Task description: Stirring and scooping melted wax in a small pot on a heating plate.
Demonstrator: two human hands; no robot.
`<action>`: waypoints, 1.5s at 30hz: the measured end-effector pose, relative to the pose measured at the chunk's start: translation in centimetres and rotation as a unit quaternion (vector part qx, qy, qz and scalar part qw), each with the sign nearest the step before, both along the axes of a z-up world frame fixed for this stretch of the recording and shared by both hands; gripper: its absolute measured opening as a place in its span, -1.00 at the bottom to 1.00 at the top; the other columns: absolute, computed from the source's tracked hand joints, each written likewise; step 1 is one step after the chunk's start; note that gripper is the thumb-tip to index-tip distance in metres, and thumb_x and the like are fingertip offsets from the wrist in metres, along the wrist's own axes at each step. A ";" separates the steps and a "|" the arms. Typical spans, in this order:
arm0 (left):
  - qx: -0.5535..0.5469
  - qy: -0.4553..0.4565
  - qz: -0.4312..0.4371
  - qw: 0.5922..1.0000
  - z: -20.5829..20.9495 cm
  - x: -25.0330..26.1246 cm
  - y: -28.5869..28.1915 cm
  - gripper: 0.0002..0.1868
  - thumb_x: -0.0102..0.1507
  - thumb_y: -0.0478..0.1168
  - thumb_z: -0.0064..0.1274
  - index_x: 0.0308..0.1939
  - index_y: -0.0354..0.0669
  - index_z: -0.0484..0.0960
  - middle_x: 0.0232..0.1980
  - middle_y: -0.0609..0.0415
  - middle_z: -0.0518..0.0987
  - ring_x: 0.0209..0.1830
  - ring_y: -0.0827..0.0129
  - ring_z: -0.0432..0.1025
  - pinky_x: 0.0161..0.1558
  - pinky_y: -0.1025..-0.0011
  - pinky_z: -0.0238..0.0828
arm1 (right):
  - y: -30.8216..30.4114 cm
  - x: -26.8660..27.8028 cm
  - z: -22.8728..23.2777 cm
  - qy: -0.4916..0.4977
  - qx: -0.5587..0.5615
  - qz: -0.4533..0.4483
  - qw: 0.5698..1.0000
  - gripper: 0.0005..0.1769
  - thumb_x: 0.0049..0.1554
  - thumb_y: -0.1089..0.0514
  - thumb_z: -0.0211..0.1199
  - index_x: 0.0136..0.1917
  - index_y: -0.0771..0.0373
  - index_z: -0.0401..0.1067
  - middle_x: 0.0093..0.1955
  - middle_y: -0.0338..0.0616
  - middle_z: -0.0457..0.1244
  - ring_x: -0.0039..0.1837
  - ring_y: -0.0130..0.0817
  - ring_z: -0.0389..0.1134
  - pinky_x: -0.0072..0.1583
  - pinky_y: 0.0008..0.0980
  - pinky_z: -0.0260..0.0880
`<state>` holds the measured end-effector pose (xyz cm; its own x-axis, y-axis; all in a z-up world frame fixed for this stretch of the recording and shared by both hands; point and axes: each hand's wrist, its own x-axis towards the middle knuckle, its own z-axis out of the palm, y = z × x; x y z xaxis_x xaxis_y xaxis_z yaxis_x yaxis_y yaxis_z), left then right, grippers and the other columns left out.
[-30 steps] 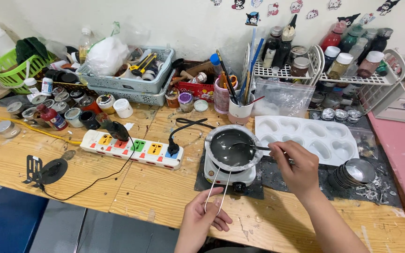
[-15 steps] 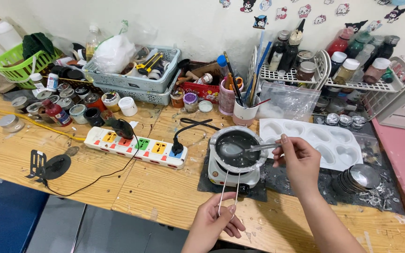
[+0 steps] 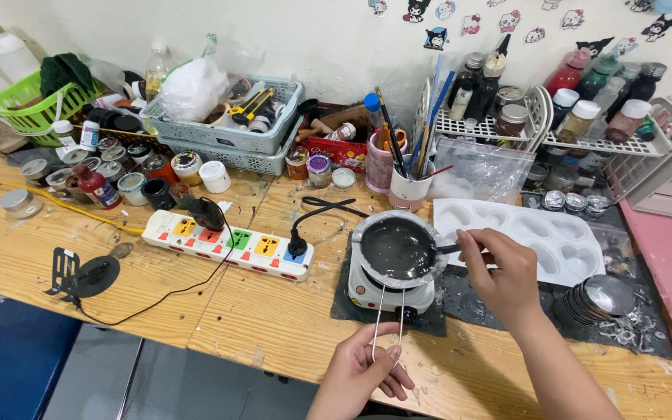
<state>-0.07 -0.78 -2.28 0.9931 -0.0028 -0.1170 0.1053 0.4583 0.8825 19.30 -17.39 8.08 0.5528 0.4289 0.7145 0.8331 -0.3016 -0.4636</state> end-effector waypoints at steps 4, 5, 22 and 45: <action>0.007 -0.006 -0.002 1.000 0.0 0.0 -0.1 -0.51 0.43 -0.25 -0.03 0.41 -0.35 0.32 -0.34 -0.13 0.69 -0.44 0.37 0.61 -0.41 0.53 0.49 | 0.4 1.6 -3.4 0.318 0.119 -0.023 0.940 -0.74 0.30 0.14 0.19 -0.09 0.40 0.51 -0.35 -0.11 0.34 -0.39 -0.44 0.33 -0.36 -0.39 0.36; 0.013 -0.004 -0.002 1.000 0.1 0.0 -0.1 -0.51 0.43 -0.25 -0.03 0.42 -0.34 0.32 -0.34 -0.13 0.69 -0.44 0.37 0.61 -0.41 0.53 0.49 | 0.6 2.3 -4.4 0.373 0.171 0.004 0.912 -0.72 0.31 0.13 0.17 -0.09 0.42 0.48 -0.33 -0.12 0.33 -0.37 -0.47 0.32 -0.36 -0.39 0.39; 0.023 0.006 0.007 1.000 0.7 -0.1 -0.1 -0.51 0.42 -0.26 -0.02 0.42 -0.33 0.33 -0.35 -0.12 0.69 -0.45 0.38 0.60 -0.41 0.53 0.49 | -0.1 0.4 0.8 0.071 0.037 0.004 0.997 -0.81 0.27 0.23 0.18 0.02 0.41 0.53 -0.21 -0.11 0.38 -0.25 -0.50 0.42 -0.29 -0.56 0.46; -0.016 0.008 -0.010 1.000 1.8 0.4 0.0 -0.57 0.43 -0.15 -0.16 0.37 -0.19 0.33 -0.26 -0.11 0.67 -0.41 0.37 0.58 -0.40 0.50 0.50 | -1.5 1.0 0.8 -0.051 -0.080 0.019 0.995 -0.77 0.09 0.27 0.36 0.05 0.20 0.59 -0.16 -0.15 0.37 -0.21 -0.30 0.40 -0.18 -0.33 0.37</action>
